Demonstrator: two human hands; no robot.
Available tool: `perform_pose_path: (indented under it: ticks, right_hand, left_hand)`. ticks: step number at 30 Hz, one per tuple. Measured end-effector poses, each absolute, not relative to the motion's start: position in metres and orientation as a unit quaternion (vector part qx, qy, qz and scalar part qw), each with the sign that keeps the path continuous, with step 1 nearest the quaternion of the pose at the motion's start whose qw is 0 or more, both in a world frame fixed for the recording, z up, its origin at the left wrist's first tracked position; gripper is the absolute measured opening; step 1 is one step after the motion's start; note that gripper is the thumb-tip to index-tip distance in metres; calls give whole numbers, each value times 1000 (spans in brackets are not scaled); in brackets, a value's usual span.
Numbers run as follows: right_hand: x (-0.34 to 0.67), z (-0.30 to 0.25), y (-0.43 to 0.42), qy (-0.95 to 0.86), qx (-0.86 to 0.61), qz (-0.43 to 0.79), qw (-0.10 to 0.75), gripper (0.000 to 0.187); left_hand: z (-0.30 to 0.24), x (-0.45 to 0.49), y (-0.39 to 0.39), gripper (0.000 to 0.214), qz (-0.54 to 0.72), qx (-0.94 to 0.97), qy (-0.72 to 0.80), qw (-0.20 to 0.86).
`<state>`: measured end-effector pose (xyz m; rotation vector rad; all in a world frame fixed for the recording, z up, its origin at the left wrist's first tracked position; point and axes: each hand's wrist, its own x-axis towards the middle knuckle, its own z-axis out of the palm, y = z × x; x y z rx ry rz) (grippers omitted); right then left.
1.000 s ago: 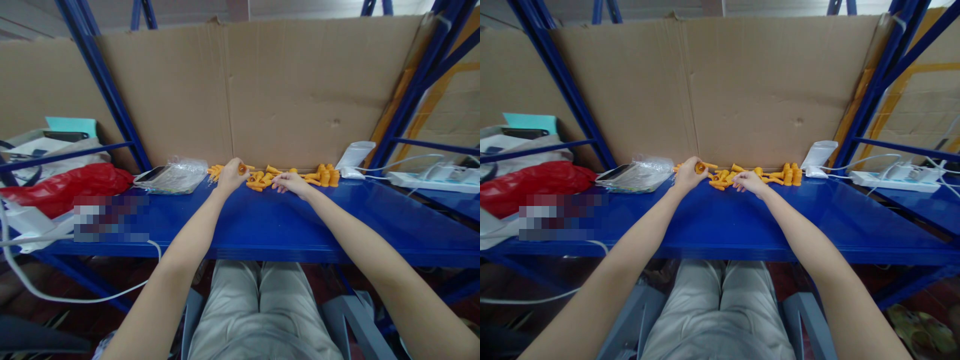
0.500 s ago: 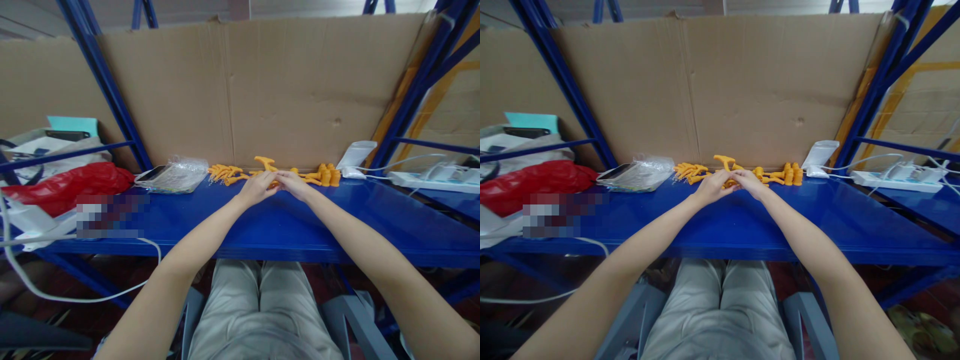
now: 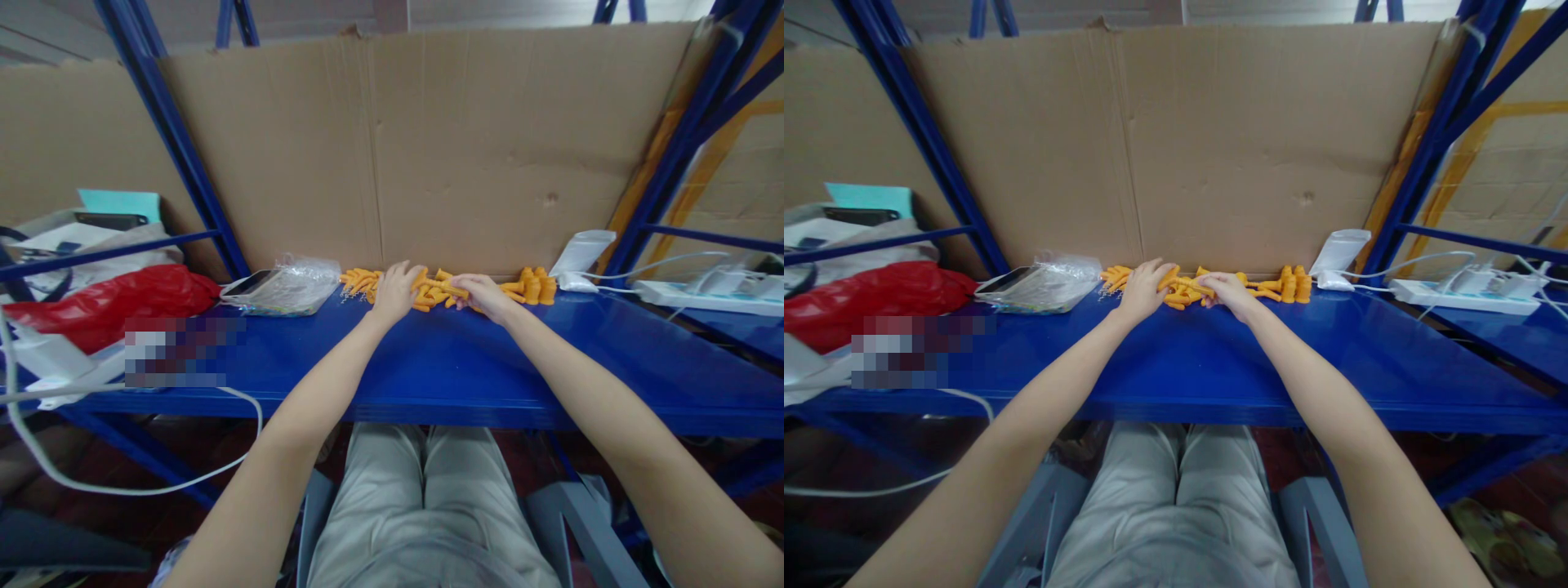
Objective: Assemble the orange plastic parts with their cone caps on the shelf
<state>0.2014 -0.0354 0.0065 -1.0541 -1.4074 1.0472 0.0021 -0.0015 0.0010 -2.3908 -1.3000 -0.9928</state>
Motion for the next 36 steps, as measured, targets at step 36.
perform_pose_path:
  ticks: [36]
  right_hand:
    - [216,10,-38,-813,-480,-274,182,30]
  left_hand:
    - [3,5,1,21,-384,-832,-400,-28]
